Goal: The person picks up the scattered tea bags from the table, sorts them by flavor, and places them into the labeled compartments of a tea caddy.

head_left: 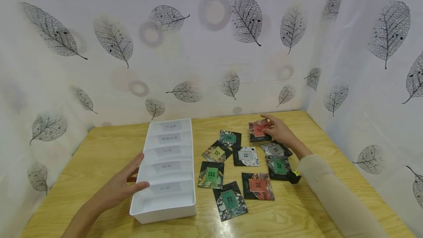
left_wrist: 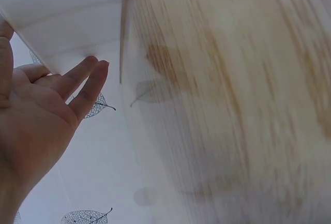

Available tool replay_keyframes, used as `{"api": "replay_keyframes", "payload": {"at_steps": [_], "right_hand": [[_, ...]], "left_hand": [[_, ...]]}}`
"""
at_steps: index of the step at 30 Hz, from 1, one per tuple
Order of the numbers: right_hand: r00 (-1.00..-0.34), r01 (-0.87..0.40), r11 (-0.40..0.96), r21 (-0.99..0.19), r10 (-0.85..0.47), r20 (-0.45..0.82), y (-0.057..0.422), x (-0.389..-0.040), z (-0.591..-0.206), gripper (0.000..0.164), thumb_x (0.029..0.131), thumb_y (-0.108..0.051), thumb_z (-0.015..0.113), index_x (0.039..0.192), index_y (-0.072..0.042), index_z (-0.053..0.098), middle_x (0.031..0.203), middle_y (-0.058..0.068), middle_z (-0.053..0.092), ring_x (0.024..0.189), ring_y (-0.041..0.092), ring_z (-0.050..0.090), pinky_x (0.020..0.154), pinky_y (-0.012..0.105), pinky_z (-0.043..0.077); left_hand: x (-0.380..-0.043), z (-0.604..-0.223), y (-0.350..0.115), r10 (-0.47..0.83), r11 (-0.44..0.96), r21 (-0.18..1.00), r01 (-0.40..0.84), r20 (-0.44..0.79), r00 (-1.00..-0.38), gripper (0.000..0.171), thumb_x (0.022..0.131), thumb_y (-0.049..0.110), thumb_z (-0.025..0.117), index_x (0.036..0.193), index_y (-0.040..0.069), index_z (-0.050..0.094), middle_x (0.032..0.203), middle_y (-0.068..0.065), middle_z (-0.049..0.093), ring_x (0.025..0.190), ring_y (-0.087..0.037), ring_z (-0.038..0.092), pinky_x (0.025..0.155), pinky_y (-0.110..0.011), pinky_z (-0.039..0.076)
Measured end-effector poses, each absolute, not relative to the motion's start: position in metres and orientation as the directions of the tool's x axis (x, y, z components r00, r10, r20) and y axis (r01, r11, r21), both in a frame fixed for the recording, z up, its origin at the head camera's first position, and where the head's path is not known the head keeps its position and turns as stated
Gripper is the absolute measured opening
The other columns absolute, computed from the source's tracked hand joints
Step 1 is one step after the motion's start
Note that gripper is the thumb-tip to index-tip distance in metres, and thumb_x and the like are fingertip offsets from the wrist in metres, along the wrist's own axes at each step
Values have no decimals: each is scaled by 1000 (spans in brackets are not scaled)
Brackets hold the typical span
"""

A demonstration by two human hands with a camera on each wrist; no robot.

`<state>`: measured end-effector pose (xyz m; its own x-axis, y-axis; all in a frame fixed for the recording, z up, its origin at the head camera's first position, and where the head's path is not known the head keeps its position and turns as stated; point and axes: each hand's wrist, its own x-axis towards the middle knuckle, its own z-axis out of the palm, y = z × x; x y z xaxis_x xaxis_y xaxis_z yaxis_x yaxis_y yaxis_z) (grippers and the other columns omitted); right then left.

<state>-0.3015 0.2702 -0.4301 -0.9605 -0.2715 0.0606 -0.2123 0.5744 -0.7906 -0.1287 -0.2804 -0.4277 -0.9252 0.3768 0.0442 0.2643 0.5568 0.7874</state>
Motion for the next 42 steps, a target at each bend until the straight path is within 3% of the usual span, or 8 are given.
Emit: {"api": "replay_keyframes", "payload": {"at_steps": [9, 16, 20, 24, 29, 34, 42], "right_hand": [[-957, -261, 597, -758, -263, 123, 265, -288, -422, 46, 105, -3, 59, 148, 6, 48, 122, 29, 62, 110, 42, 63, 73, 42, 56], [-938, -332, 546, -770, -279, 206, 247, -277, -406, 40, 103, -5, 63, 140, 7, 56, 112, 24, 69, 93, 33, 70, 74, 51, 59], [-915, -385, 502, -774, -316, 250, 230, -268, -394, 38, 103, -7, 65, 138, 4, 60, 105, 19, 72, 83, 29, 70, 65, 42, 57], [-879, -451, 455, -768, -374, 295, 209, -254, -384, 34, 102, -6, 66, 135, 3, 63, 103, 16, 73, 82, 27, 70, 63, 30, 53], [-826, -523, 395, -755, -454, 335, 182, -234, -372, 32, 101, -6, 67, 132, 1, 66, 102, 11, 74, 82, 20, 71, 70, 31, 57], [-777, -565, 341, -751, -527, 345, 156, -213, -362, 30, 100, -7, 69, 130, -4, 68, 102, 4, 74, 80, 16, 69, 68, 31, 57], [-699, -575, 223, -787, -634, 331, 118, -187, -354, 28, 101, -5, 67, 129, -3, 68, 105, 7, 75, 83, 12, 71, 70, 31, 59]], "left_hand": [[-130, -425, -280, 379, 571, 776, 268, 41, -925, 92, 99, 25, 72, 165, 2, 12, 170, -24, 8, 128, -41, 56, 94, -28, 53], [-132, -421, -279, 379, 580, 768, 272, 41, -925, 92, 100, 26, 72, 165, 1, 12, 169, -26, 9, 125, -39, 59, 93, -28, 53], [-132, -422, -278, 376, 580, 769, 269, 41, -926, 92, 99, 26, 72, 165, 1, 13, 170, -25, 9, 124, -39, 60, 92, -28, 54], [-132, -423, -278, 380, 575, 771, 272, 43, -924, 92, 99, 26, 72, 164, 1, 12, 170, -25, 8, 127, -40, 57, 93, -28, 53], [-130, -424, -279, 382, 570, 776, 269, 40, -923, 92, 100, 26, 72, 165, 1, 12, 170, -25, 8, 127, -40, 56, 93, -28, 54], [-129, -424, -280, 371, 599, 752, 276, 45, -927, 92, 99, 27, 72, 164, 0, 13, 169, -25, 10, 127, -40, 56, 93, -28, 53], [-127, -426, -280, 376, 585, 759, 285, 57, -925, 93, 99, 25, 73, 163, -3, 13, 169, -26, 10, 128, -42, 56, 93, -28, 53]]}}
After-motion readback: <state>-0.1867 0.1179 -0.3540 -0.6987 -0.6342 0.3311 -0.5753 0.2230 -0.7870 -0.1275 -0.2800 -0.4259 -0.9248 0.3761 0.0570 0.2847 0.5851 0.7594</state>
